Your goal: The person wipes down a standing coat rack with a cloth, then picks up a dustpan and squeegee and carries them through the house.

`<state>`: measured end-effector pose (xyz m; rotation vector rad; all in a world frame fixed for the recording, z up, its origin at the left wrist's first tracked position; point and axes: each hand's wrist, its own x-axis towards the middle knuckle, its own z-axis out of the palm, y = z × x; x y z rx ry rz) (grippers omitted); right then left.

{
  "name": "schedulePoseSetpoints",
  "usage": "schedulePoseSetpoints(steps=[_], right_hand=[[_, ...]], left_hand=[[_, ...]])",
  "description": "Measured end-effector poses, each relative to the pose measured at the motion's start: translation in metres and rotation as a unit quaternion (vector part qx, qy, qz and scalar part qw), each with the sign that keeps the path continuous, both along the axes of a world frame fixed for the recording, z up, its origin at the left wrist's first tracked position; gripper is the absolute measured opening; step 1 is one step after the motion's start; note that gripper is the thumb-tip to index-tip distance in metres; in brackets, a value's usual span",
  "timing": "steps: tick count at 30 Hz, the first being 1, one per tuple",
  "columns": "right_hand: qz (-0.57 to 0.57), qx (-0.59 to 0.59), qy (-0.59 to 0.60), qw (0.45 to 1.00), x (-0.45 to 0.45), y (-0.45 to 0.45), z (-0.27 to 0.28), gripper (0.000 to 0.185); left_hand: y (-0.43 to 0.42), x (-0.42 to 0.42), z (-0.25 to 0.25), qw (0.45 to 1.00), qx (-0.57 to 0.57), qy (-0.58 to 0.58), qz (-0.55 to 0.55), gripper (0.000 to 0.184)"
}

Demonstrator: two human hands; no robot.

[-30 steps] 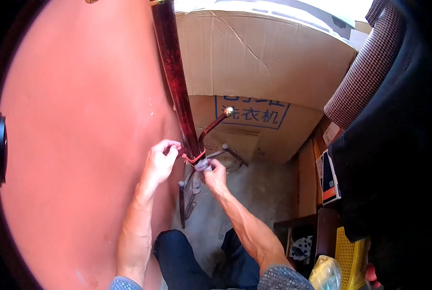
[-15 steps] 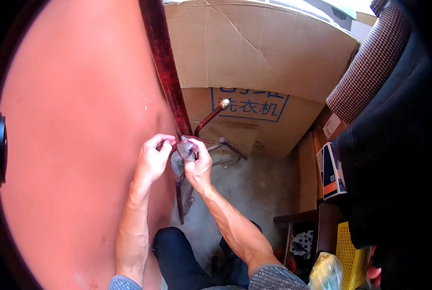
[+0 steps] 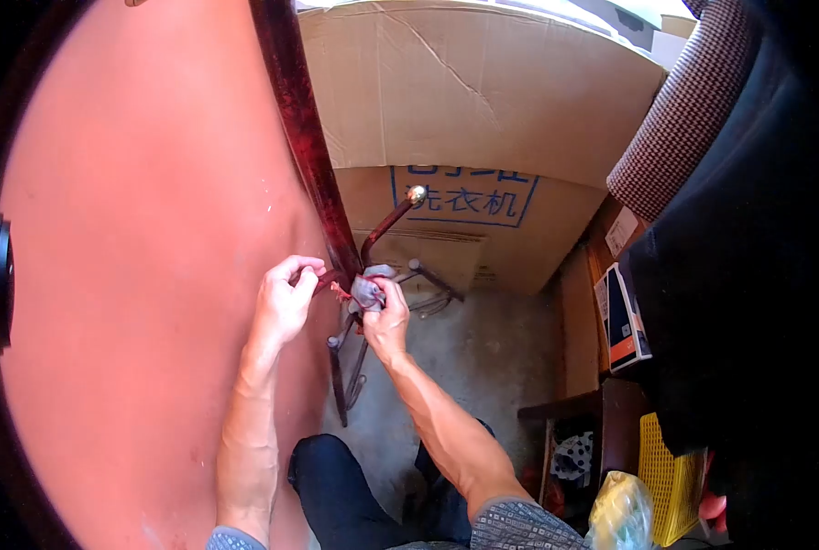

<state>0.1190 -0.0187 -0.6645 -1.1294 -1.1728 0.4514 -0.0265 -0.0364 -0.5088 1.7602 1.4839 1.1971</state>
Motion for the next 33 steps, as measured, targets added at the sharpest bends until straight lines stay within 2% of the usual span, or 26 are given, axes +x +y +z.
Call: schedulePoseSetpoints(steps=[2,5,6,8,10,11,12,13,14,16,17,18,19,20,21,22,23,24,26,28,30,33], right_hand=[[0.06,-0.16,0.128,0.977,0.01,-0.011,0.002,0.024],[0.092,-0.167,0.274,0.943,0.017,-0.032,0.043,0.02],[0.108,-0.165,0.287,0.937,0.018,-0.041,0.063,0.026],[0.176,-0.067,0.267,0.945,0.015,-0.049,0.087,0.04],[0.311,-0.021,0.279,0.908,0.011,-0.06,0.127,0.067],[0.365,-0.018,0.276,0.889,0.011,-0.064,0.145,0.072],[0.416,-0.018,0.272,0.867,0.011,-0.065,0.155,0.076],[0.468,-0.001,0.262,0.844,0.009,-0.058,0.155,0.08],[0.494,-0.012,0.237,0.836,0.009,-0.055,0.159,0.077],[0.472,-0.051,0.114,0.873,0.014,-0.05,0.175,0.066],[0.372,-0.059,-0.007,0.926,0.025,-0.04,0.185,0.051],[0.274,-0.028,-0.007,0.961,0.03,-0.024,0.179,0.036],[0.13,0.107,-0.1,0.981,0.038,-0.002,0.175,0.029],[-0.03,0.17,-0.284,0.943,0.047,0.015,0.178,0.026],[-0.08,0.184,-0.384,0.901,0.052,0.033,0.165,0.026],[-0.1,0.153,-0.475,0.861,0.054,0.044,0.155,0.024],[-0.082,0.14,-0.509,0.845,0.058,0.049,0.143,0.023],[-0.065,0.126,-0.543,0.827,0.06,0.048,0.138,0.022],[-0.043,0.142,-0.526,0.838,0.062,0.047,0.142,0.016],[-0.042,0.133,-0.524,0.84,0.059,0.045,0.143,0.013],[-0.042,0.135,-0.522,0.841,0.059,0.047,0.144,0.011],[-0.044,0.134,-0.516,0.845,0.057,0.048,0.141,0.011]], left_hand=[[0.009,-0.002,-0.005,1.0,0.009,-0.007,-0.009,0.025],[0.004,0.002,-0.005,1.0,0.024,-0.003,0.009,0.027],[0.0,0.004,0.0,0.999,0.039,0.01,0.032,0.027],[-0.007,0.011,0.014,0.989,0.11,0.074,0.062,0.03],[-0.014,0.007,0.031,0.975,0.176,0.138,0.013,0.036],[-0.012,0.0,0.029,0.975,0.177,0.125,-0.043,0.041],[-0.023,0.003,0.043,0.989,0.099,0.007,-0.109,0.038],[-0.022,0.002,0.042,0.985,0.083,-0.07,-0.133,0.036],[-0.02,0.0,0.039,0.974,0.064,-0.147,-0.157,0.033],[0.004,-0.024,0.03,0.965,0.035,-0.186,-0.182,0.027],[0.013,-0.035,0.021,0.966,0.016,-0.205,-0.154,0.024],[0.022,-0.038,0.018,0.967,0.02,-0.208,-0.148,0.024],[0.03,-0.043,0.016,0.961,0.031,-0.267,-0.067,0.023],[0.039,-0.047,0.013,0.946,0.038,-0.323,0.012,0.022],[0.052,-0.049,0.013,0.945,0.039,-0.324,0.015,0.022],[0.07,-0.049,0.015,0.954,0.123,-0.273,0.033,0.022],[0.087,-0.047,0.016,0.952,0.204,-0.221,0.053,0.022],[0.105,-0.043,0.015,0.962,0.176,-0.21,0.019,0.023],[0.132,-0.026,0.003,0.964,0.255,0.047,0.054,0.022],[0.134,-0.006,-0.03,0.952,0.263,0.152,0.041,0.02],[0.122,0.001,-0.036,0.971,0.21,0.109,0.043,0.023],[0.093,-0.006,-0.061,0.981,0.193,0.025,-0.005,0.023]])
